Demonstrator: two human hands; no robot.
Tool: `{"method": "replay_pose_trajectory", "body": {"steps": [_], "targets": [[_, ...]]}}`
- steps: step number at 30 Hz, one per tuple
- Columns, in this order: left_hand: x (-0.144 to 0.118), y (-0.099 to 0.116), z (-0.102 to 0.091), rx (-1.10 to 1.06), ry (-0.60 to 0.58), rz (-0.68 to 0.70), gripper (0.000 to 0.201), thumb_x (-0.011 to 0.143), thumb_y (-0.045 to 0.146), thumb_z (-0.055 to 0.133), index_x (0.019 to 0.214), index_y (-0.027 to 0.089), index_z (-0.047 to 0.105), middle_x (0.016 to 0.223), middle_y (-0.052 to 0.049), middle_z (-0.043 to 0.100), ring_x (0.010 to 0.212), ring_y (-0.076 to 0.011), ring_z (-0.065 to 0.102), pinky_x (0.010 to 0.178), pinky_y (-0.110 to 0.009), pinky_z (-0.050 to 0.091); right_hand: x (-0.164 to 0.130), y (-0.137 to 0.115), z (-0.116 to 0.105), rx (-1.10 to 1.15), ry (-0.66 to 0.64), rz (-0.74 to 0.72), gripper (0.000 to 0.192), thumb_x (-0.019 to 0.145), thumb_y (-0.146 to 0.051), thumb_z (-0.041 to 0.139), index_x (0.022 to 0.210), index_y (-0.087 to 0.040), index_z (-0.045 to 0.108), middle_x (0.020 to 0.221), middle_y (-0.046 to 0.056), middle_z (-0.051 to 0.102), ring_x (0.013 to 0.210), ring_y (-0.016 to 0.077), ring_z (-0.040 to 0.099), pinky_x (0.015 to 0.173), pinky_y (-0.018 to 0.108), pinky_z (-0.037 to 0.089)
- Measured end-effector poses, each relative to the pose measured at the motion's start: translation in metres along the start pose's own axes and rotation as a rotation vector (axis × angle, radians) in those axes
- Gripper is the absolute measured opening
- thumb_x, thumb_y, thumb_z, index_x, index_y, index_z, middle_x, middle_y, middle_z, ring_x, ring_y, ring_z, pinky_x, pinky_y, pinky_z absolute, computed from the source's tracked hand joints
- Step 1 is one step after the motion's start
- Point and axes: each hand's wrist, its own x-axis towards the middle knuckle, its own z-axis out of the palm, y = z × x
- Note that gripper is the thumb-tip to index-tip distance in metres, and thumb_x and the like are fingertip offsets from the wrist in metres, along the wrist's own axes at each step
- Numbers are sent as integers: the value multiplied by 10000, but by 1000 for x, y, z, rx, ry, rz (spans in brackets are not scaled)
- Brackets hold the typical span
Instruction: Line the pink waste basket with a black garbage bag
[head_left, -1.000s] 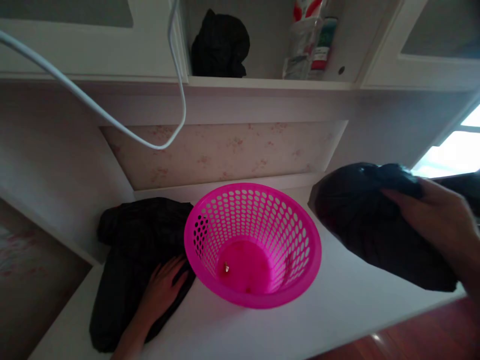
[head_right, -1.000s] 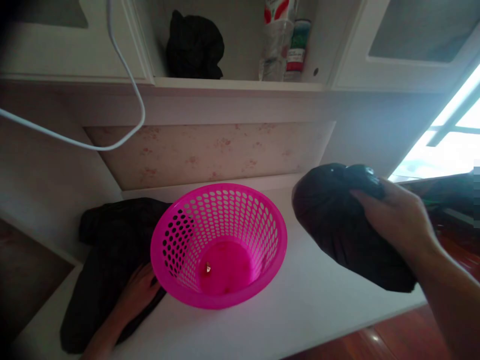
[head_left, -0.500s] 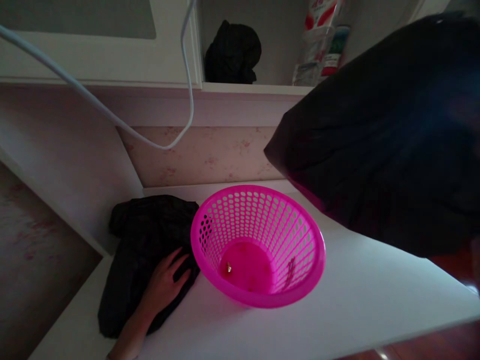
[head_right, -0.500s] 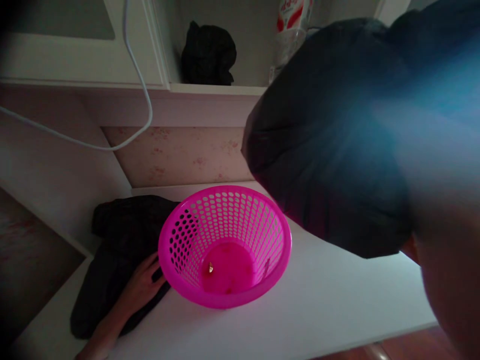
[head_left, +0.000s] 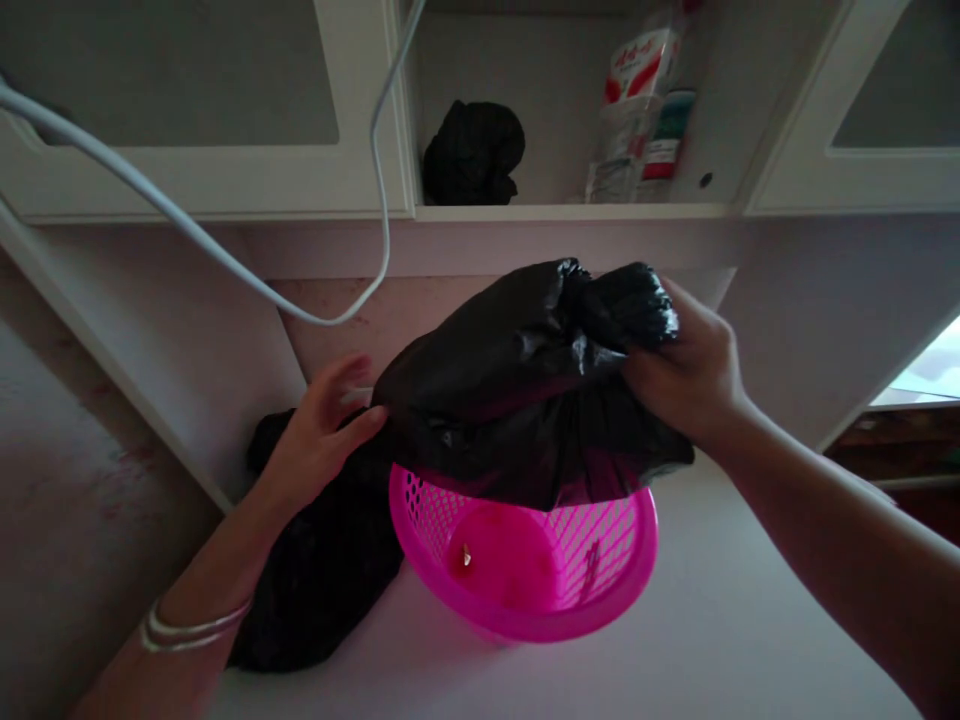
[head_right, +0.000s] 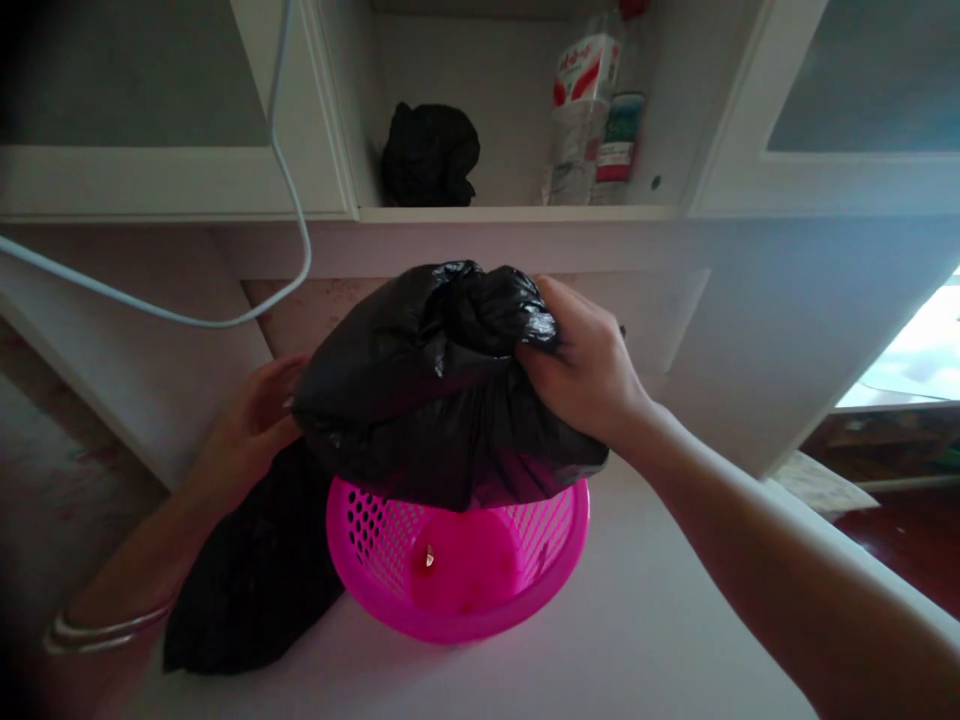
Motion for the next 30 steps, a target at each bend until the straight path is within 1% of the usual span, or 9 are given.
{"method": "replay_pose_trajectory", "body": {"steps": [3, 5, 7, 12, 18, 22, 24, 27, 30], "targets": [[19, 19, 20, -81, -306, -75, 874, 734, 603, 852, 1457, 208, 563, 1465, -137, 655, 1311, -355, 637, 1083, -502, 552, 2, 10, -2, -77, 39, -87, 180, 772, -63, 499, 773, -242, 488, 713, -18, 524, 655, 157, 520, 598, 283, 407], [25, 25, 29, -110, -399, -96, 870, 720, 587, 879, 1443, 202, 586, 1385, -114, 715, 1257, -352, 677, 1056, -488, 574, 4, 16, -7, -116, 35, -127, 206, 765, -47, 487, 777, -253, 477, 721, -18, 514, 639, 159, 513, 580, 286, 409], [27, 28, 34, -121, -450, -102, 814, 718, 545, 900, 1402, 202, 621, 1323, -90, 752, 1203, -341, 709, 1017, -471, 600, 6, 19, -12, -135, 15, -175, 226, 781, -39, 476, 844, -250, 528, 770, -7, 545, 672, 162, 546, 598, 287, 439], [21, 29, 44, 4, -722, -87, 535, 813, 426, 849, 1291, 235, 702, 1258, -36, 781, 1167, -304, 722, 1035, -463, 583, 4, 27, -16, -180, -123, -359, 261, 939, -85, 485, 1116, -236, 605, 902, 41, 649, 807, 191, 630, 696, 323, 501], [7, 31, 56, 152, -816, -16, 375, 825, 242, 782, 1193, 217, 716, 1122, -18, 799, 1158, -284, 701, 1045, -424, 553, -15, 31, 6, -219, -277, -496, 227, 1021, -121, 459, 1165, -195, 618, 932, 68, 711, 818, 205, 628, 728, 344, 493], [5, 36, 59, 153, -857, -9, 524, 786, 175, 750, 1304, 213, 675, 1247, -22, 763, 1154, -281, 678, 1053, -406, 520, -29, 26, 24, -207, -342, -552, 223, 1089, -196, 432, 1142, -161, 646, 902, 66, 720, 807, 199, 616, 732, 339, 475], [6, 38, 58, 186, -864, 5, 502, 777, 164, 724, 1277, 196, 690, 1218, -22, 771, 1120, -281, 681, 1023, -395, 526, -33, 22, 30, -191, -373, -555, 225, 1088, -189, 439, 1135, -162, 657, 892, 55, 721, 807, 197, 612, 739, 340, 469], [8, 41, 53, 329, -968, -16, 378, 783, 154, 666, 1150, 200, 744, 1111, -7, 795, 1027, -264, 710, 926, -344, 552, -36, 16, 34, -157, -530, -496, 251, 1024, -103, 482, 1163, -169, 681, 947, 51, 731, 828, 197, 618, 743, 348, 465], [10, 42, 50, 471, -1189, -11, 337, 783, 129, 608, 1059, 223, 776, 1058, -5, 812, 978, -244, 738, 840, -287, 559, -38, 9, 36, -61, -812, -422, 355, 912, -6, 536, 1149, -198, 717, 1008, 44, 735, 886, 183, 645, 770, 333, 477]]}}
